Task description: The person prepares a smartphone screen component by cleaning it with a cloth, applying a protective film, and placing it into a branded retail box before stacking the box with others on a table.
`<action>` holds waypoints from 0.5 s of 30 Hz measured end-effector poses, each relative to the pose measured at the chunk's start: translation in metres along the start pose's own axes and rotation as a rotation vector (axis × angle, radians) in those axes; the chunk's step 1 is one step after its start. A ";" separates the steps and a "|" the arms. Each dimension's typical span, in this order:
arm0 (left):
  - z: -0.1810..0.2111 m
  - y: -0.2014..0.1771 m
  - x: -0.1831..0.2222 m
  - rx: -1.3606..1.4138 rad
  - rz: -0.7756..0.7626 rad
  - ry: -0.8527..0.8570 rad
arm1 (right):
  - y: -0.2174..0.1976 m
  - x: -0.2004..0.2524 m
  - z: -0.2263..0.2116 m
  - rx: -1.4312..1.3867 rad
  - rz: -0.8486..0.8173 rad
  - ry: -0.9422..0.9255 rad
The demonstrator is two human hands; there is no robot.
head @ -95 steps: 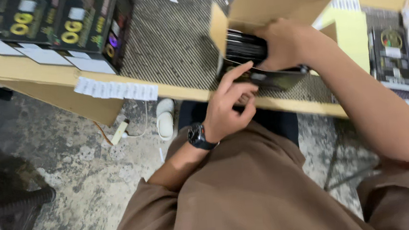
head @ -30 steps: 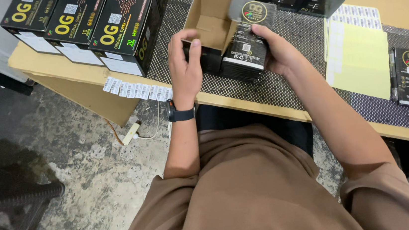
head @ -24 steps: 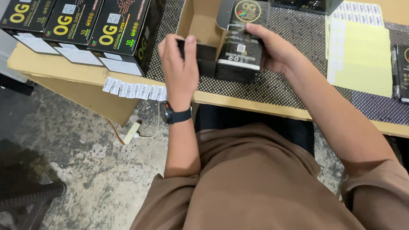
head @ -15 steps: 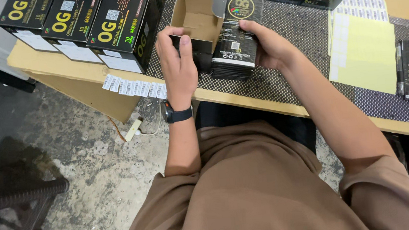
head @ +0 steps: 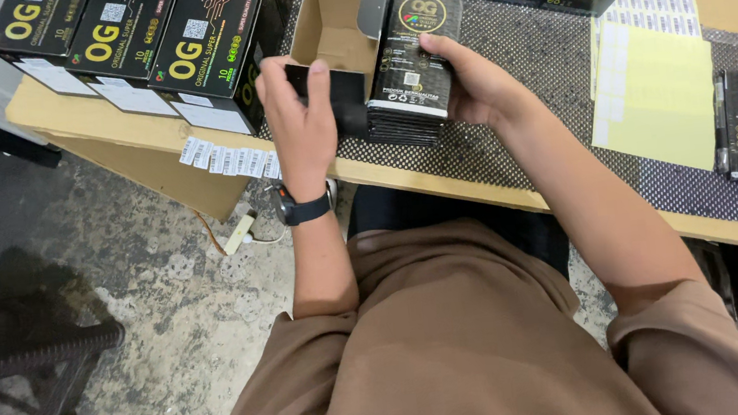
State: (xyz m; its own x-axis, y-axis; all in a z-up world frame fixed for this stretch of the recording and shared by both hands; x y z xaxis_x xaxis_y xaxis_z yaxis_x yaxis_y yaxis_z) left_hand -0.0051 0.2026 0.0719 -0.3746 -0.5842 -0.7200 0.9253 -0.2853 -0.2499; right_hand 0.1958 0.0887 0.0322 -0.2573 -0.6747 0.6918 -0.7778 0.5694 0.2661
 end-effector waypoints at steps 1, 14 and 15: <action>0.002 -0.005 -0.003 0.024 0.034 0.011 | 0.001 -0.007 0.000 -0.025 -0.025 -0.015; 0.018 -0.017 -0.006 -0.022 0.218 0.203 | 0.026 0.000 -0.016 0.239 0.163 -0.011; 0.018 -0.016 -0.005 -0.024 0.219 0.199 | 0.024 0.001 -0.019 0.242 0.162 -0.008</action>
State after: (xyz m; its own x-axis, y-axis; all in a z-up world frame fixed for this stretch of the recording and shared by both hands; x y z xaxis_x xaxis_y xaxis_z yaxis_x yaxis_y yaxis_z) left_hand -0.0194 0.1964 0.0909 -0.1488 -0.4684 -0.8709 0.9849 -0.1494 -0.0879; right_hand 0.1879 0.1108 0.0518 -0.3934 -0.5881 0.7067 -0.8399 0.5425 -0.0161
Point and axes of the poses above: each hand's wrist, its own x-axis away from the middle knuckle, its own y-axis out of the palm, z = x × y, the point moved 6 cm from there along -x, towards the middle knuckle, and after that the axes turned 14 degrees about y, right-handed, at the moved point
